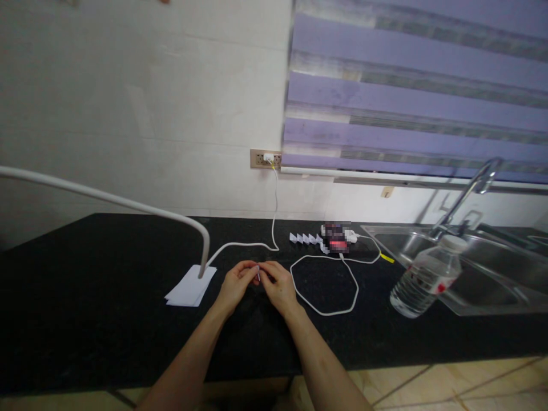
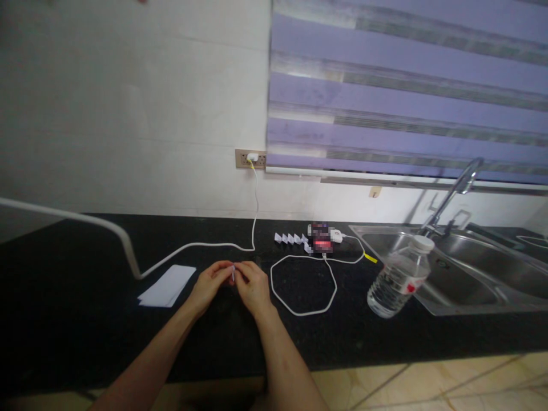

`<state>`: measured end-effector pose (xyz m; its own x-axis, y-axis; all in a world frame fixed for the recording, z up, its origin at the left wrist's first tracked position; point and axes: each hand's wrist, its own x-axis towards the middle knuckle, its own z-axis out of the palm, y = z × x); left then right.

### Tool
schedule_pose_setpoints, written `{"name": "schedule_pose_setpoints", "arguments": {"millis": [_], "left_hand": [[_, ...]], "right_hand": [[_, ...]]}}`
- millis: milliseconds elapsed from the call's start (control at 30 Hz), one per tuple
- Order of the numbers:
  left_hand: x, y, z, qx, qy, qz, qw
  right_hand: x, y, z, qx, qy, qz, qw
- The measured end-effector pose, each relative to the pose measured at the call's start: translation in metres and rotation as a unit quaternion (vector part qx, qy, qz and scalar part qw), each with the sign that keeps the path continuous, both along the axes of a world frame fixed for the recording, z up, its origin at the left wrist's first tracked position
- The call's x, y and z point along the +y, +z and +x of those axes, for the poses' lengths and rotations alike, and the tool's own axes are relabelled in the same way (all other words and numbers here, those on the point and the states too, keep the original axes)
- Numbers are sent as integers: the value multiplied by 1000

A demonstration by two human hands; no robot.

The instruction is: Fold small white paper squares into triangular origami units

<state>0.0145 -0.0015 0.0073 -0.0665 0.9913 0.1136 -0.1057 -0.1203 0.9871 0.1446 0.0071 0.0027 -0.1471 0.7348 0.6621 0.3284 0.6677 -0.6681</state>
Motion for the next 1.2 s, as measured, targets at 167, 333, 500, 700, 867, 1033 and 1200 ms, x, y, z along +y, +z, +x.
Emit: {"name": "schedule_pose_setpoints", "arguments": {"millis": [167,333,500,700,867,1033,1200], "left_hand": [[-1,1,0,13,0,-3,1000],[1,0,-1,12,9,-6,1000],[2,-1,-2,-12,4,-11,1000],[1,1,-4,8,32,-6,999],[-2,6,-4,101,75,28,992],[-3,9,-4,96,82,26,992],[1,5,-4,44,67,-13,997]], "right_hand": [[-1,1,0,6,3,-3,1000],[0,1,0,9,11,-9,1000],[1,0,0,10,14,-7,1000],[-2,3,0,8,8,-24,1000],[-4,3,-3,14,10,-74,997],[0,-2,-3,43,12,-105,993],[2,-3,-4,95,20,-142,985]]}}
